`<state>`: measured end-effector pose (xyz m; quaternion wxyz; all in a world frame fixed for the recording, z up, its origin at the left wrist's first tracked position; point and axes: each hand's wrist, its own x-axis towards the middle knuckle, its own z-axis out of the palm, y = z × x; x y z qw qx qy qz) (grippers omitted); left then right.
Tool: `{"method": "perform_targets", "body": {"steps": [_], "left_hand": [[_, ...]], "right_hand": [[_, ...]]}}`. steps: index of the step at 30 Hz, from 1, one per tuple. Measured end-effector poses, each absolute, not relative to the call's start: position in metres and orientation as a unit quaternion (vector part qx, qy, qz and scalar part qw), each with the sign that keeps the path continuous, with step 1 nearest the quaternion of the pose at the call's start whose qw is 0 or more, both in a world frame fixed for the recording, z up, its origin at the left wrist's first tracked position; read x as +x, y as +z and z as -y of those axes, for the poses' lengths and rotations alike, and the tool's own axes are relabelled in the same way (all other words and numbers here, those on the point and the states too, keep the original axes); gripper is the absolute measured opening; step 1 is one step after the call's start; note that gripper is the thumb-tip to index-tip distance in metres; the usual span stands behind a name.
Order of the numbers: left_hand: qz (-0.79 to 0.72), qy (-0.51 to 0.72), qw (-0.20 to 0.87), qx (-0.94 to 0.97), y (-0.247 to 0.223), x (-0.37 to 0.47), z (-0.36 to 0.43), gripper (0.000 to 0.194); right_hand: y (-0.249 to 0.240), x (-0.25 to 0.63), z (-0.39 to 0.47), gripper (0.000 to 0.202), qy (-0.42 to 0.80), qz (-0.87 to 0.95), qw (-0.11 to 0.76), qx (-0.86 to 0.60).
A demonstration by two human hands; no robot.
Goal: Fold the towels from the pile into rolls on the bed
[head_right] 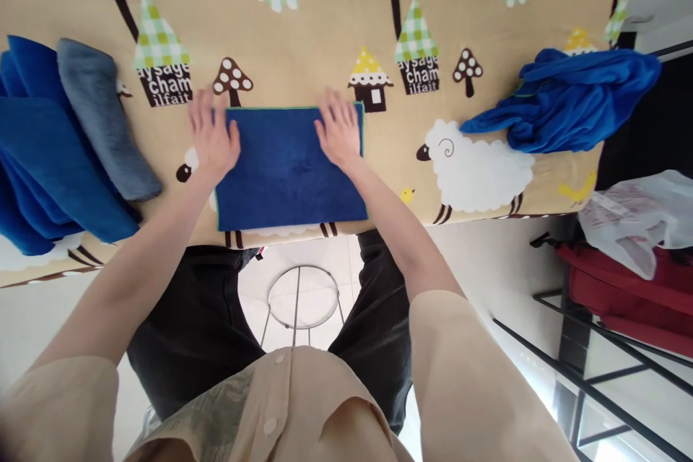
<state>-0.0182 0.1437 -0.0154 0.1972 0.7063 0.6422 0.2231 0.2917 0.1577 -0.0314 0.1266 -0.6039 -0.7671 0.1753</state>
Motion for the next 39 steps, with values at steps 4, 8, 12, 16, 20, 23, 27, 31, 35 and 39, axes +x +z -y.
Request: {"method": "perform_targets", "body": {"steps": [4,8,12,16,20,23,27,31,35,39], "left_hand": [[-0.589,0.15,0.25,0.754,-0.035,-0.017,-0.134,0.078],[-0.619,0.183,0.272,0.714,-0.044,-0.023,-0.136,0.072],[-0.604,0.175,0.244,0.738,-0.04,0.005,-0.124,0.072],[-0.524,0.144,0.262,0.798,-0.04,0.047,-0.091,0.07],[-0.544,0.154,0.266,0.781,-0.046,0.045,-0.061,0.066],[-0.603,0.169,0.245,0.74,-0.045,0.022,-0.048,0.066],[-0.643,0.168,0.225,0.713,-0.039,0.011,-0.028,0.068],[-0.556,0.11,0.253,0.784,-0.036,0.012,0.007,0.065],[-0.656,0.05,0.214,0.722,-0.026,-0.012,0.048,0.067],[-0.794,-0.039,0.195,0.575,-0.005,-0.04,0.074,0.071]], "right_hand": [[-0.042,0.297,-0.147,0.069,0.223,0.803,0.076,-0.548],[-0.046,0.328,-0.149,0.072,0.186,0.731,0.09,-0.651],[-0.036,0.299,-0.134,0.073,0.162,0.747,0.089,-0.639],[-0.032,0.241,-0.096,0.069,0.215,0.817,0.066,-0.53],[-0.035,0.257,-0.075,0.07,0.24,0.787,0.071,-0.565],[-0.031,0.292,-0.071,0.072,0.214,0.724,0.085,-0.65],[-0.021,0.285,-0.049,0.072,0.196,0.726,0.067,-0.656],[-0.023,0.263,-0.002,0.067,0.247,0.812,0.021,-0.528],[-0.018,0.299,0.037,0.063,0.222,0.778,0.006,-0.588],[0.003,0.346,0.042,0.063,0.235,0.652,-0.055,-0.719]]}}
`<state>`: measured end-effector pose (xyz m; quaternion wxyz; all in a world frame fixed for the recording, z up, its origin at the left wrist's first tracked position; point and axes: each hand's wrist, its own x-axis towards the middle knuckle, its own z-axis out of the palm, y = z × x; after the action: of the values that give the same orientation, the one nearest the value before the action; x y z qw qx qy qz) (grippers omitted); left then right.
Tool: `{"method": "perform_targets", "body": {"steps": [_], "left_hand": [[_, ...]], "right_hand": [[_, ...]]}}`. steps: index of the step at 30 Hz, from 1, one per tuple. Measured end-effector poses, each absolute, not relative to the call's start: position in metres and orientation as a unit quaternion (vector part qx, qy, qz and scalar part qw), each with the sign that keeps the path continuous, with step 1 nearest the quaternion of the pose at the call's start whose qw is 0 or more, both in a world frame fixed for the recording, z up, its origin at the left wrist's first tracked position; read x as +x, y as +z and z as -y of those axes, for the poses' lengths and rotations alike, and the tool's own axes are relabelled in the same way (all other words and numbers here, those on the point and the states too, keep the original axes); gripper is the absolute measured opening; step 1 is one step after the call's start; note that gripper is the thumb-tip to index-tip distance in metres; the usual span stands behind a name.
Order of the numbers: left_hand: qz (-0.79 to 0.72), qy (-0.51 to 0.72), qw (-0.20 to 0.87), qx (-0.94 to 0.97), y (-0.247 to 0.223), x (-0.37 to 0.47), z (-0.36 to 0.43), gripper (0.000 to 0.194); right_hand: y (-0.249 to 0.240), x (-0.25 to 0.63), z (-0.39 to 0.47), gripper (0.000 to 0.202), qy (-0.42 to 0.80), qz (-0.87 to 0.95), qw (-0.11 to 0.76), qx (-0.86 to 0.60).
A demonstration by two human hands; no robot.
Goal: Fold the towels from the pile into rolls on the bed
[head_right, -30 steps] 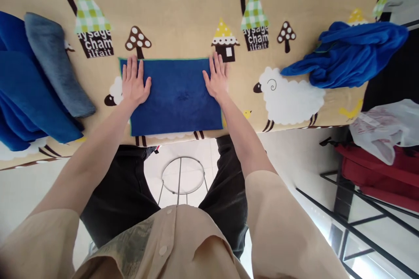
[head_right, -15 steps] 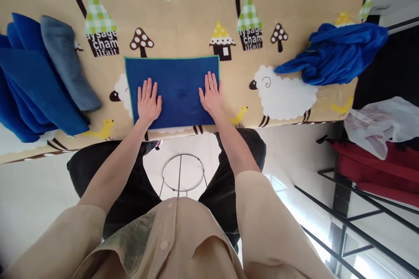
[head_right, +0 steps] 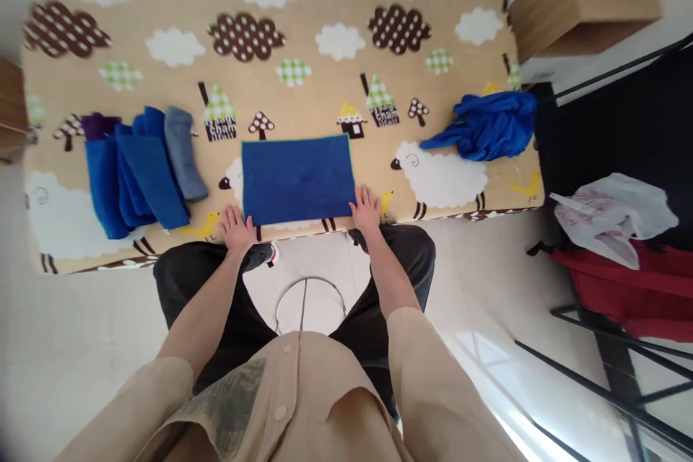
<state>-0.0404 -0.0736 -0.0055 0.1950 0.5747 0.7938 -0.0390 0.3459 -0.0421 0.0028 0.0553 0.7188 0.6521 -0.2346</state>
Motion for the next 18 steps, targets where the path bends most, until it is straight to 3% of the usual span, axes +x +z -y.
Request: {"method": "perform_targets", "body": {"steps": [4,6,9,14,18], "left_hand": [[-0.762,-0.154,0.269,0.569,0.025,-0.061,0.078,0.068],[-0.729,-0.167,0.298,0.593,0.044,-0.071,0.078,0.059],[-0.703,-0.155,0.308,0.622,0.076,-0.085,0.081,0.046],[-0.71,-0.127,0.273,0.636,0.123,-0.105,0.095,0.049],[-0.742,-0.108,0.245,0.614,0.143,-0.115,0.107,0.046]], "right_hand": [[0.047,0.384,0.023,0.052,-0.348,-0.589,0.078,0.725],[0.074,0.408,0.025,0.044,-0.35,-0.597,0.044,0.72],[0.105,0.443,0.062,0.047,-0.309,-0.584,-0.015,0.751],[0.109,0.462,0.157,0.034,-0.302,-0.553,-0.058,0.774],[0.105,0.464,0.186,0.038,-0.278,-0.53,-0.08,0.797]]}}
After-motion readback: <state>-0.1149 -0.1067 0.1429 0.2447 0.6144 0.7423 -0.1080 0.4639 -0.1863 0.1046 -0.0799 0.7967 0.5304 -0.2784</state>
